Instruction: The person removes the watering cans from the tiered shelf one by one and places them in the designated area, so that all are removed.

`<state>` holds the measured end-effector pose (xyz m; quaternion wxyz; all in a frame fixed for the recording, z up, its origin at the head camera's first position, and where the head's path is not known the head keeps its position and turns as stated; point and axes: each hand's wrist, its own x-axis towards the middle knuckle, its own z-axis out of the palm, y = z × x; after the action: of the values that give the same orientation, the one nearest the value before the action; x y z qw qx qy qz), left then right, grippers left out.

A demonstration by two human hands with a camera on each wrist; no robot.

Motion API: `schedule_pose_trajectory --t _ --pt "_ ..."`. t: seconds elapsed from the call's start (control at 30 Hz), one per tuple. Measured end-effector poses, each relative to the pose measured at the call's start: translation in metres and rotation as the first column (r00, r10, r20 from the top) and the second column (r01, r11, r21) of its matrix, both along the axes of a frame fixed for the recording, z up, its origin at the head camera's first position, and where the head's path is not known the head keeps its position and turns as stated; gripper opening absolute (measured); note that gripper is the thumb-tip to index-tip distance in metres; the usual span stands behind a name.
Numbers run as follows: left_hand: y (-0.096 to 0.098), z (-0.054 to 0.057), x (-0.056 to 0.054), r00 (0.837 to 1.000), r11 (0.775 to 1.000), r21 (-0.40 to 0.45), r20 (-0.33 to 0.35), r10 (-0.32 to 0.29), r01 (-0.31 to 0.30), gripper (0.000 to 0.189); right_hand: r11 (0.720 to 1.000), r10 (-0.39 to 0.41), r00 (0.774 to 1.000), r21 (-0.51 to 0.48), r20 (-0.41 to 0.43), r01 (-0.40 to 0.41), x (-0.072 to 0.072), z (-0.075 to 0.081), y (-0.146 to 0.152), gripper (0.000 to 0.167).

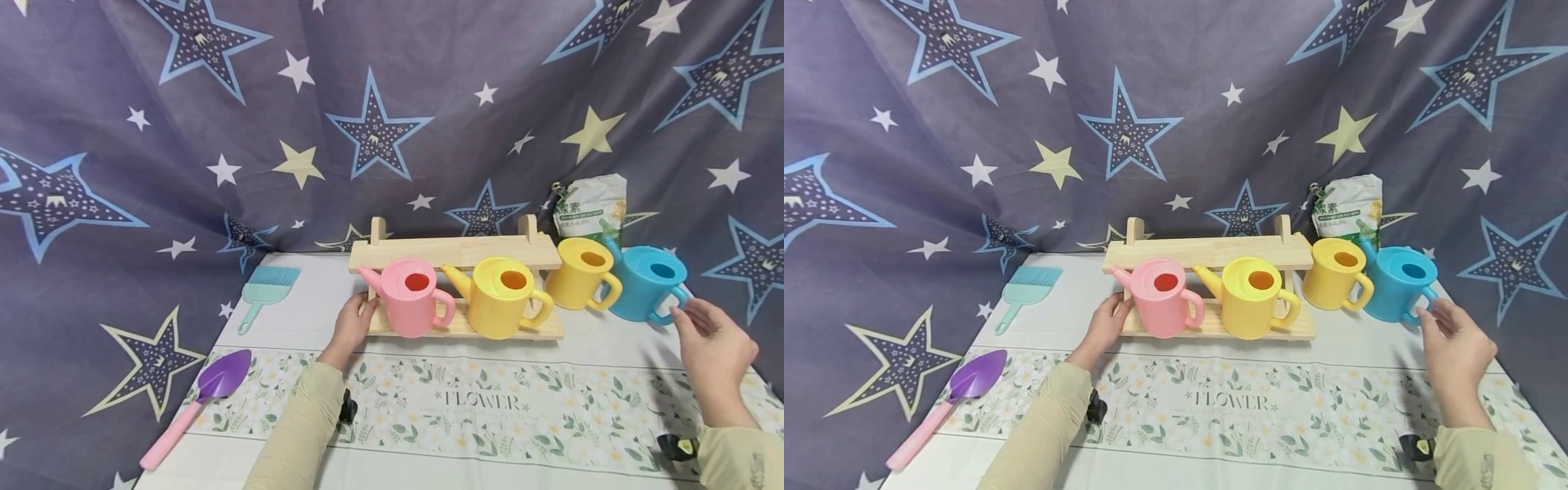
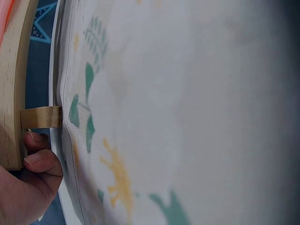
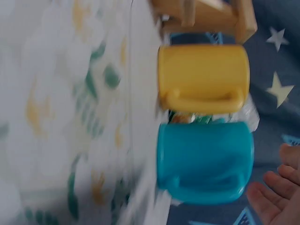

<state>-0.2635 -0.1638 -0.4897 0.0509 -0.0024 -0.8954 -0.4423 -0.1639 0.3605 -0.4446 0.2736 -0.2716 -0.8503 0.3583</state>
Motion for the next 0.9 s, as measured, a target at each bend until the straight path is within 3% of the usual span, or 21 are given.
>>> schedule_pose_trajectory --t 0.37,0.6,0.9 --pt "-0.002 -0.002 0.000 1.000 1.000 -0.002 0.003 0.002 -0.002 0.045 0.988 0.154 0.980 0.028 -0.122 -0.152 0.013 0.020 -0.036 0.038" --pt "-0.001 -0.001 -0.001 1.000 1.000 0.006 0.001 0.003 -0.003 0.044 0.960 0.271 0.937 0.129 -0.222 -0.247 0.019 0.023 -0.053 0.030" --pt "-0.001 -0.001 0.000 1.000 1.000 -0.009 0.001 0.004 -0.004 0.044 0.918 0.386 0.898 0.182 -0.212 -0.352 0.023 0.024 -0.073 0.030"
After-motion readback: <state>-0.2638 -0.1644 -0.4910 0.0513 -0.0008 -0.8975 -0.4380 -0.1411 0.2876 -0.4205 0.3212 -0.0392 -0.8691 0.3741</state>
